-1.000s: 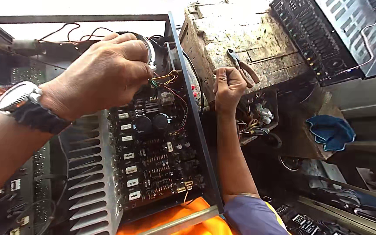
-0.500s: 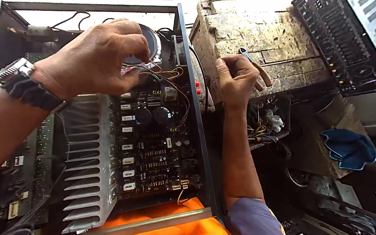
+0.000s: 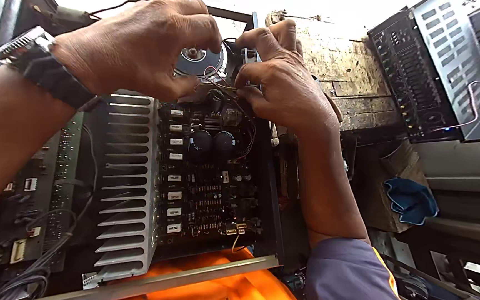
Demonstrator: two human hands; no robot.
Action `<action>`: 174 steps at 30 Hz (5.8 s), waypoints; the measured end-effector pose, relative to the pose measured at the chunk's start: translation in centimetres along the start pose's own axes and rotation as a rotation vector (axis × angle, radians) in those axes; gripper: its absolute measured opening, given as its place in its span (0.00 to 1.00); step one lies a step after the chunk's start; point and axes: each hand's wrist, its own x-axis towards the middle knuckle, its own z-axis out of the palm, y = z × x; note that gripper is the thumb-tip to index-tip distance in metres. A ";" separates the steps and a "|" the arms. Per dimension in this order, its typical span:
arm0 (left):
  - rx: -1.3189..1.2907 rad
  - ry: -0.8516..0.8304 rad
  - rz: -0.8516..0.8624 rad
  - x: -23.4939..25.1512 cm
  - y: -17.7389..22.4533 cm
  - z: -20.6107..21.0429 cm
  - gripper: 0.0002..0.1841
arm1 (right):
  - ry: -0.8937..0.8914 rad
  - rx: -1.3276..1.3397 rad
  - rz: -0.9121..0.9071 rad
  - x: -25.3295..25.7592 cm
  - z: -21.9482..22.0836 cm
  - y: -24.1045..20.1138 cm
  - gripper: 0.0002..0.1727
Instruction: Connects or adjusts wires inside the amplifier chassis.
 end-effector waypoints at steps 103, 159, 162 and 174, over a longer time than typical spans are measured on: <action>-0.101 -0.001 0.181 1.8 0.9 3.8 0.07 | 0.154 -0.030 0.131 -3.1 -0.1 -3.1 0.14; -0.221 -0.031 0.027 1.2 -1.8 1.2 0.10 | 0.347 0.584 -0.032 -1.4 1.9 0.7 0.07; -0.257 -0.033 -0.041 1.1 -1.6 1.4 0.17 | 0.396 0.716 -0.057 -1.4 2.8 1.0 0.07; -0.358 -0.065 -0.032 0.7 -1.4 1.5 0.15 | 0.474 1.106 -0.097 -2.2 4.2 0.8 0.09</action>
